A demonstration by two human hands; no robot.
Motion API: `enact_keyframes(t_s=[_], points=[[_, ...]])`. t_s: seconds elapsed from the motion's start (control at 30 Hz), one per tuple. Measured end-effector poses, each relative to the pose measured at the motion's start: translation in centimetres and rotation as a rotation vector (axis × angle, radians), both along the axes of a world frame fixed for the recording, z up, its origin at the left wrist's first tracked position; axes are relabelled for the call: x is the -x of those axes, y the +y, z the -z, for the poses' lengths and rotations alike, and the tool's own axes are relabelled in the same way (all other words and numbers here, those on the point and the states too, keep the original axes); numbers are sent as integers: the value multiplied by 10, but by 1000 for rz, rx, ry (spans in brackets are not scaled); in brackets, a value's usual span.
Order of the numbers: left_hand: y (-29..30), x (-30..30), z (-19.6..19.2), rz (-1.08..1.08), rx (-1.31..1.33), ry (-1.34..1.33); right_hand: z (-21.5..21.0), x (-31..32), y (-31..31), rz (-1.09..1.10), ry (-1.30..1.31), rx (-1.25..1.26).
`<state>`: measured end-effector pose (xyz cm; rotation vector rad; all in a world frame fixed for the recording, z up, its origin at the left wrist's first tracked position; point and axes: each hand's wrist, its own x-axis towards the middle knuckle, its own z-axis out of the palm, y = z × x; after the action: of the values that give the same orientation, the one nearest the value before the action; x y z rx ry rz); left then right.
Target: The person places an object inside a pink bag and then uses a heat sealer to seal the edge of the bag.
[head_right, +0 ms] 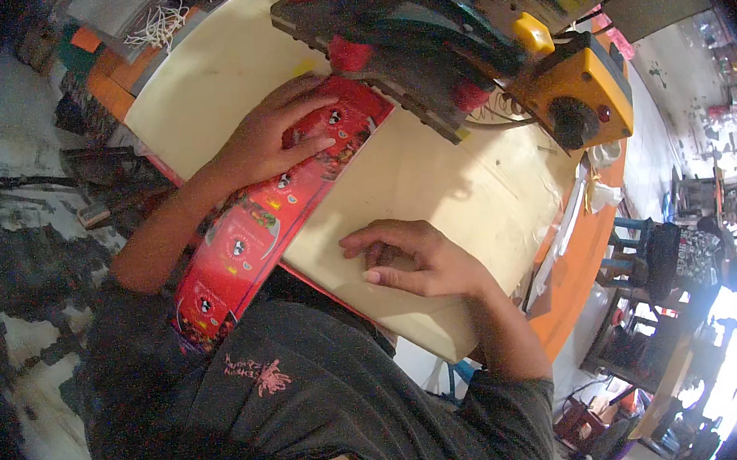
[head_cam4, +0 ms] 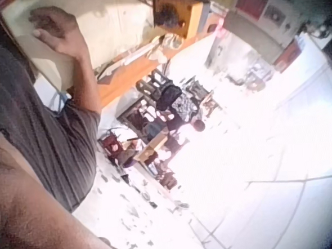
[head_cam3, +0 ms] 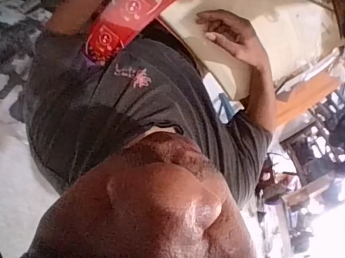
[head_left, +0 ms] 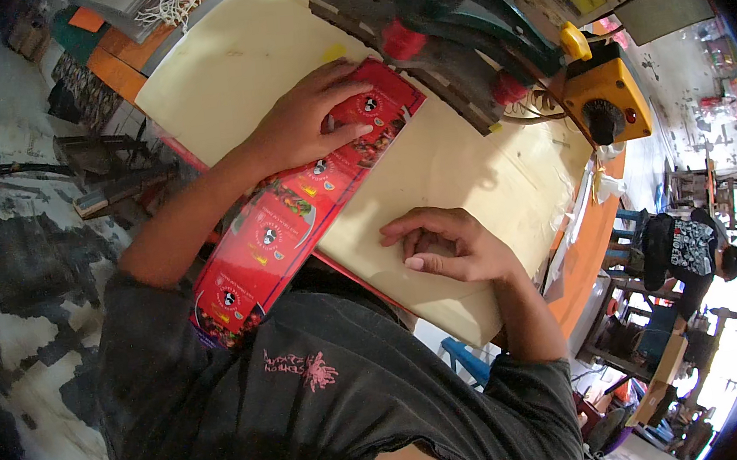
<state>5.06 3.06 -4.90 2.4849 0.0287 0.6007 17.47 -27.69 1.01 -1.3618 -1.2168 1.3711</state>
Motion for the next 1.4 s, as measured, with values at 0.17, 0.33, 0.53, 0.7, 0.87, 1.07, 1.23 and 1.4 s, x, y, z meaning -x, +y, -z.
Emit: enact_keyframes(t_s=[0.17,0.33,0.53,0.7,0.87,1.07,1.23,1.4], points=[[-1,0,-8,154,44,48,0,-2,0,-9,-13,-19],[-5,-3,-16,209,-5,126,-3,-2,-2,9,-64,-72],[-14,-5,-31,297,-15,187,6,-17,-14,385,-334,-193],[-46,3,-51,232,189,255,16,-27,-4,940,-358,-200],[-73,5,-48,43,107,175,21,-32,-6,885,-378,-113],[-84,6,-37,34,67,126,16,-38,-7,737,-341,-73],[-85,7,-37,48,53,117,16,-55,-12,635,-296,-17],[-83,6,-31,53,3,90,15,-64,-14,552,-258,11]])
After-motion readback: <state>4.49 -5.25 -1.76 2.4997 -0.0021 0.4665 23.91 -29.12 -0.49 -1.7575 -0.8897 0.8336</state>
